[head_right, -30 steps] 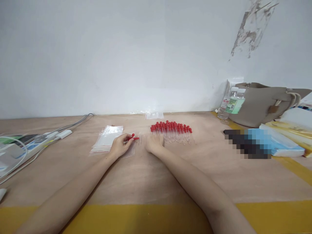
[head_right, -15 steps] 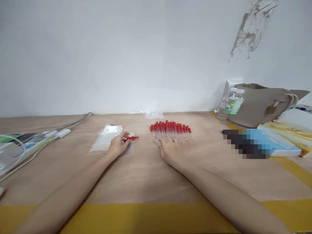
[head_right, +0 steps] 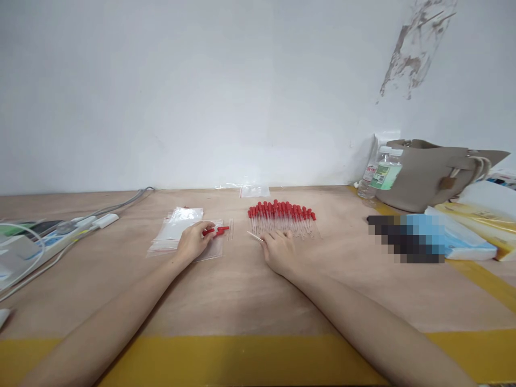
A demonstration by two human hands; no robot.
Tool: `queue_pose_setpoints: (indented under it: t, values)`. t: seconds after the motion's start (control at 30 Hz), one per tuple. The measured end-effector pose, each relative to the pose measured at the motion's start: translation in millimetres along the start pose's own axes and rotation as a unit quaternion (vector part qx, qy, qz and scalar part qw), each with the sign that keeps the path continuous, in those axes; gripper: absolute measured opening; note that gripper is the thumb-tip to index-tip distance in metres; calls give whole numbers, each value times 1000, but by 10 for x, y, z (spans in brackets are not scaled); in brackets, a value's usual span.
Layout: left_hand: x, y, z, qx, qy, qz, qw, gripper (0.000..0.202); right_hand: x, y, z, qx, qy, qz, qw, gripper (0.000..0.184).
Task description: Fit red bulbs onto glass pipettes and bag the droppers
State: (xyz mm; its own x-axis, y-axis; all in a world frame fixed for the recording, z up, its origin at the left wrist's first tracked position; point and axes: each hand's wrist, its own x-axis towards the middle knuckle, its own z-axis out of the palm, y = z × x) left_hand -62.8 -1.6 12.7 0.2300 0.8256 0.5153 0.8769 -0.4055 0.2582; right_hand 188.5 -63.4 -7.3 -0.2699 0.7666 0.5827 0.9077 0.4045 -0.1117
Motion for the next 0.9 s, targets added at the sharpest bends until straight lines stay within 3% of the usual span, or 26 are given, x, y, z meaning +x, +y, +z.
queue_pose_setpoints:
  t: [0.1,0.17,0.27,0.37,0.6,0.77,0.9]
  values:
    - [-46,83,-34,-40,35,33,998,18,1,-3,6,31,6,-1,999,15]
    - [-103,190,-28,-87,29,74,993,19,-4,-13,1,58,14,-1,998,14]
    - [-205,367,31,-160,-29,106,981,18,-18,-41,-26,95,16,-20,995,15]
    - [-271,469,111,-208,-81,93,970,19,-29,-68,-58,113,4,-45,993,16]
    - [-274,490,145,-266,-106,54,957,19,-26,-65,-47,123,-17,-78,989,15]
    - [-296,523,81,-257,-101,71,959,19,-11,-25,-53,146,-42,-95,984,17]
    - [-316,531,30,-246,-132,107,954,18,20,24,-120,157,-80,-100,979,19]
